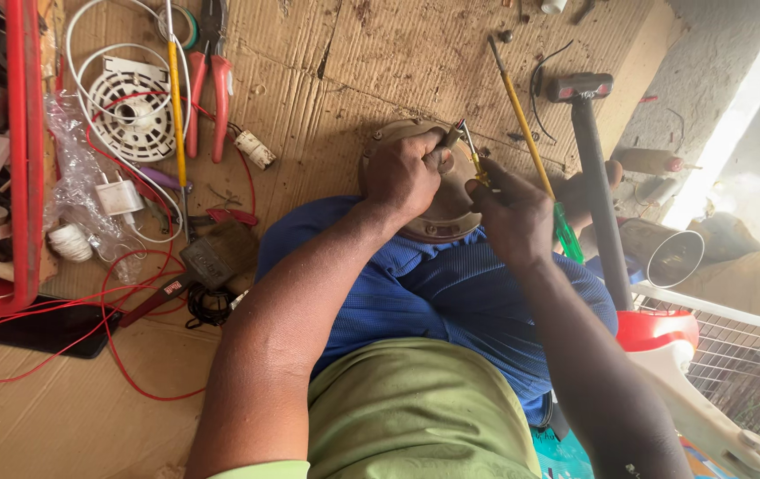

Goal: The person connects wires and tightens screws on a ceiling fan motor using a screwdriver while sitting on cardboard.

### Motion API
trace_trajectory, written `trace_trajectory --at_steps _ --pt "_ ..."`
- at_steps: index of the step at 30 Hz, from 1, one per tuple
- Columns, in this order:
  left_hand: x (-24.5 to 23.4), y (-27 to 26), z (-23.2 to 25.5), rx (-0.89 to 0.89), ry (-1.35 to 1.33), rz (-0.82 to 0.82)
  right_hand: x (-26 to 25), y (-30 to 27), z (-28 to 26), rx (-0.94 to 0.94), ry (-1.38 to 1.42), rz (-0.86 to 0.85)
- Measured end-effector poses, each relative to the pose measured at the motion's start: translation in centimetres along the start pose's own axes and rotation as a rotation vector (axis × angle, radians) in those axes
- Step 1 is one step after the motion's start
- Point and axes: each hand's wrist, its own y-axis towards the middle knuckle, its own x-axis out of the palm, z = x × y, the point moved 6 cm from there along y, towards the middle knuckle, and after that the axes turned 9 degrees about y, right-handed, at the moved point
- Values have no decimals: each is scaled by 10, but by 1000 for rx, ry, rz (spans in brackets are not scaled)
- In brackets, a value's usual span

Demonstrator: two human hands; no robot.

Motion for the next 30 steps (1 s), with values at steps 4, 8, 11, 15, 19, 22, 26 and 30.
trace_trajectory --at_steps 4,8,11,15,19,22,26,30 --pt "-5 -3 5 108 2 60 -16 6 -16 -4 -188 -50" --pt "1 0 2 62 59 3 -29 26 -21 -177 -414 -200" --pt "5 2 0 11 58 -39 -18 25 -39 -764 -584 -321" --pt "-3 1 5 112 46 83 -5 23 -48 -924 -713 -148" --pt "5 2 0 54 42 -35 -17 25 -36 -475 -306 134" --pt "5 2 0 58 43 -18 -12 25 -32 -431 -274 210" --pt "6 3 -1 51 35 -19 -3 38 -21 -353 -222 266" --pt "5 2 -3 77 47 63 -26 53 -60 -597 -1410 308"
